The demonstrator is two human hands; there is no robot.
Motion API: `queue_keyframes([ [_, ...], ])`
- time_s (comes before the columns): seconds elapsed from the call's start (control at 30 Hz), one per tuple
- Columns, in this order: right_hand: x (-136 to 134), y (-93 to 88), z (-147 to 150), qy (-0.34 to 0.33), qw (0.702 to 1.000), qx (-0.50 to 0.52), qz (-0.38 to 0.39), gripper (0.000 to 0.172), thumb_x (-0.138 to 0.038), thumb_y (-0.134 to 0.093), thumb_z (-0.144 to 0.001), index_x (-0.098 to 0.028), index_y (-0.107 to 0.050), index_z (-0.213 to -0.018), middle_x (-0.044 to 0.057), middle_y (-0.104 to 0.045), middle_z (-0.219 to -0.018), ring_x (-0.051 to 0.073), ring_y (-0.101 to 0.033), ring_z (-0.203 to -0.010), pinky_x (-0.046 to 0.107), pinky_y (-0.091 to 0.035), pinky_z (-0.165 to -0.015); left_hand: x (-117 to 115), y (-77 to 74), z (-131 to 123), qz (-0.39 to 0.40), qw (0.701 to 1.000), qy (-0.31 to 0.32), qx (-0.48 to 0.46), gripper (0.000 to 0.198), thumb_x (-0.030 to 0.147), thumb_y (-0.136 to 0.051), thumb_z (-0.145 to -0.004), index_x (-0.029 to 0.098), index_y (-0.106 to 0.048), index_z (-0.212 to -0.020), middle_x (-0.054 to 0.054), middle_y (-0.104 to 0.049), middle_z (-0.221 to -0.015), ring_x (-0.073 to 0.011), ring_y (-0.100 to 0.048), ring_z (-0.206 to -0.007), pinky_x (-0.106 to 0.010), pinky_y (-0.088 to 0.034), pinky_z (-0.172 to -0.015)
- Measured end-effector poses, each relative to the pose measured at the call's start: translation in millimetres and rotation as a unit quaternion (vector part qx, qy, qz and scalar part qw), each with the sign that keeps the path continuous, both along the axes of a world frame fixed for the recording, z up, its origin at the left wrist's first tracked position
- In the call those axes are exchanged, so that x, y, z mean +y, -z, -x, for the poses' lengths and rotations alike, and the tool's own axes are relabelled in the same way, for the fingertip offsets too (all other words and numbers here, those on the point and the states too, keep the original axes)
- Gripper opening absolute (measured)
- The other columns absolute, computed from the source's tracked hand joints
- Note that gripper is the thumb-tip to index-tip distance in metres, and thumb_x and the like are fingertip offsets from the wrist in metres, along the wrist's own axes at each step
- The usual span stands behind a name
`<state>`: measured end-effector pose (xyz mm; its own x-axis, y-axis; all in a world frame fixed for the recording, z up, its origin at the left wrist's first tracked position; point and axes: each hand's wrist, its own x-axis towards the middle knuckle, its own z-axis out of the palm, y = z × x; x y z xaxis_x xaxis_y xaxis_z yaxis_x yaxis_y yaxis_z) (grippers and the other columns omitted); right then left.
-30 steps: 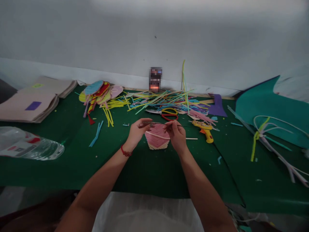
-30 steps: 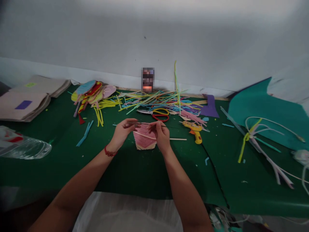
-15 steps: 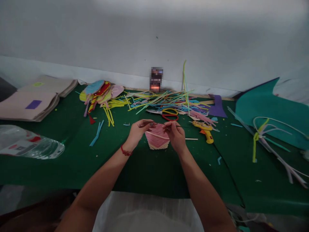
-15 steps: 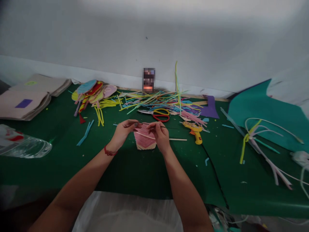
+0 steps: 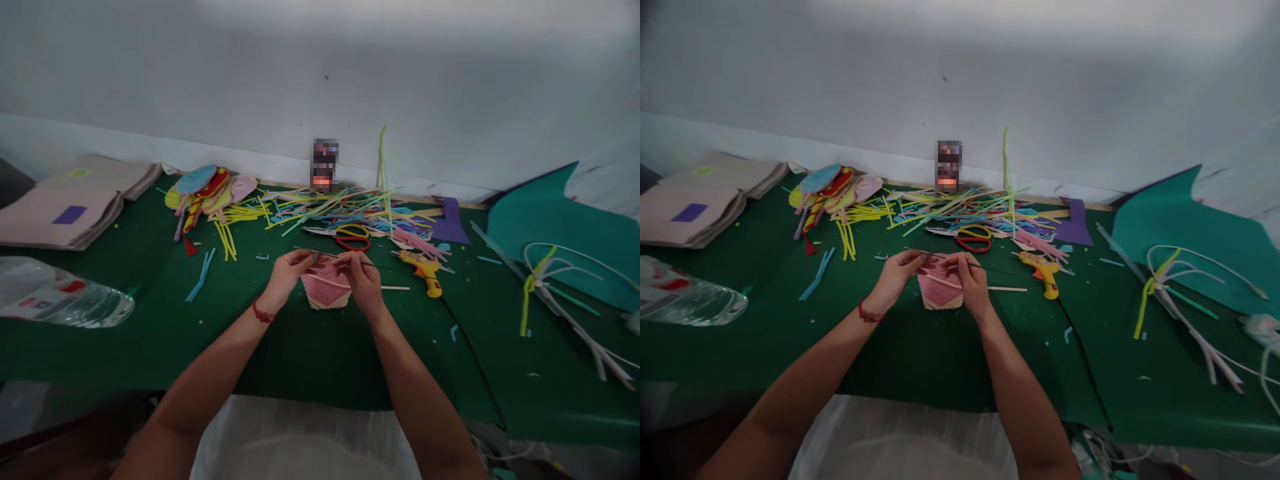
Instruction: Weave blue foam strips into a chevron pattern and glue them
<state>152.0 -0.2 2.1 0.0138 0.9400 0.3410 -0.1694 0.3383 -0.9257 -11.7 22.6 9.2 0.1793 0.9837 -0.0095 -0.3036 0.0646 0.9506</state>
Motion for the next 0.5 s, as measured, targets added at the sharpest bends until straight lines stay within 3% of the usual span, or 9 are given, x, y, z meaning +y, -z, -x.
queue_keyframes([
  [0.33,-6.5,-7.2,4.0,0.025,0.999,-0.042,-0.015,0.035,-0.047,-0.046,-0.091,-0.021,-0.069,-0.086,0.006,-0.069,-0.088,0.018,-0.064,-0.078,0.033,-0.053,-0.067,1.3,2.6,0.8,-0.021,1.000,-0.004,-0.016,0.025,0.039,-0.073,-0.068,0.016,-0.064,-0.075,-0.008,-0.073,-0.080,-0.0205,-0.069,-0.078,-0.030,-0.051,-0.069],
  [0.5,-7.0,-3.5,6.0,0.086,0.996,-0.039,-0.001,0.032,-0.046,-0.050,-0.090,-0.022,-0.071,-0.087,0.005,-0.069,-0.081,0.017,-0.064,-0.072,0.033,-0.052,-0.066,2.4,7.5,1.3,-0.033,0.999,-0.003,-0.019,0.022,0.036,-0.071,-0.070,0.016,-0.065,-0.079,-0.008,-0.073,-0.081,-0.0193,-0.068,-0.078,-0.028,-0.051,-0.067],
])
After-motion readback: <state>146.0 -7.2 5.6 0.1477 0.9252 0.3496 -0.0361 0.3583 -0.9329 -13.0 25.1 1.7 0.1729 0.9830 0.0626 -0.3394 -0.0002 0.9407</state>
